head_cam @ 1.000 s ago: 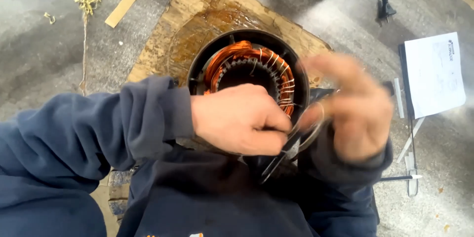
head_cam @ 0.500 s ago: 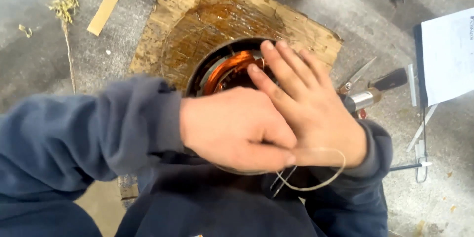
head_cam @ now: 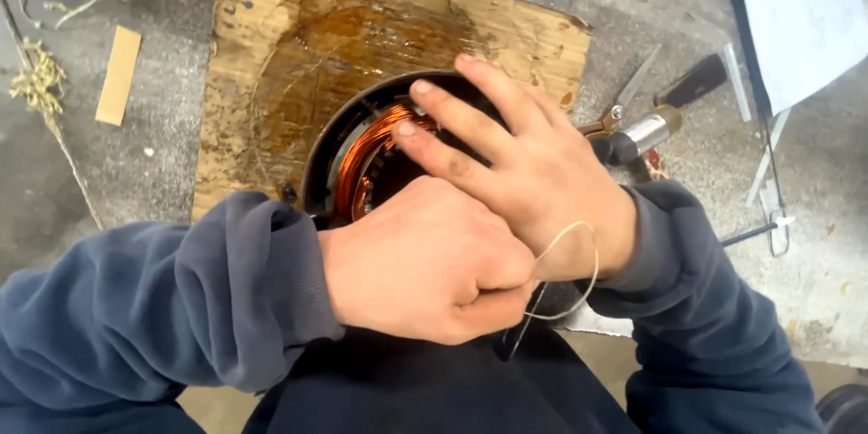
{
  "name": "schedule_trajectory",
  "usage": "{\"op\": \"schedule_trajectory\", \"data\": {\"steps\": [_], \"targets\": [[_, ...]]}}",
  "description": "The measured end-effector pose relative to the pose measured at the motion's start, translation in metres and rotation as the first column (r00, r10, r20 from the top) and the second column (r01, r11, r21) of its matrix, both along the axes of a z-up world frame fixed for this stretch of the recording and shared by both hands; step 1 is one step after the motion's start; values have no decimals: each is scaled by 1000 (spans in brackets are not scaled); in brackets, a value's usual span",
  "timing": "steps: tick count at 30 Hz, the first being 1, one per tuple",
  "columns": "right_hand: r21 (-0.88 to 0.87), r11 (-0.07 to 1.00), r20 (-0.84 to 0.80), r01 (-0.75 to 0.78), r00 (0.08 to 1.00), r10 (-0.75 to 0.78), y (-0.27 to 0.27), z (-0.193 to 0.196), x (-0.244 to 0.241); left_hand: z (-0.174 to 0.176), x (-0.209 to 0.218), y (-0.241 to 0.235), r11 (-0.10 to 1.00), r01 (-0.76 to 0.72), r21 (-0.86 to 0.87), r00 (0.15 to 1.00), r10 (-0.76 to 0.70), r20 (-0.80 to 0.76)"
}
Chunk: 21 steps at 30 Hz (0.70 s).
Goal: Rewinding and tying the copper coils of an electric motor stator using string and tools.
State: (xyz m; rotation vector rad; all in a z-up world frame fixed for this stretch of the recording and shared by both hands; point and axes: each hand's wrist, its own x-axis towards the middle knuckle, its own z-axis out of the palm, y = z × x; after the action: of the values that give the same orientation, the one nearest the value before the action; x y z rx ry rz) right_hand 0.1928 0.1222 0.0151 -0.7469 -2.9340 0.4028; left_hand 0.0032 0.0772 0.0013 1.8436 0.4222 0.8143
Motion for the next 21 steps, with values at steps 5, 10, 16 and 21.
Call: {"op": "schedule_trajectory", "data": {"steps": [5,10,16,21], "targets": [[-19,1000,-104,-2,995,0,1,6,1,3,0,2,989,-9,148,998,18,-58],[-61,998,-197,-8,980,-4,-1,4,5,2,2,1,980,-42,194,997,55,-60],[-21,1000,-170,-4,986,1,-7,8,3,8,-1,-2,971,-115,209,989,130,-64],[-20,1000,-143,3,990,-6,-10,11,0,6,-2,-5,957,-132,259,989,143,-23]]}}
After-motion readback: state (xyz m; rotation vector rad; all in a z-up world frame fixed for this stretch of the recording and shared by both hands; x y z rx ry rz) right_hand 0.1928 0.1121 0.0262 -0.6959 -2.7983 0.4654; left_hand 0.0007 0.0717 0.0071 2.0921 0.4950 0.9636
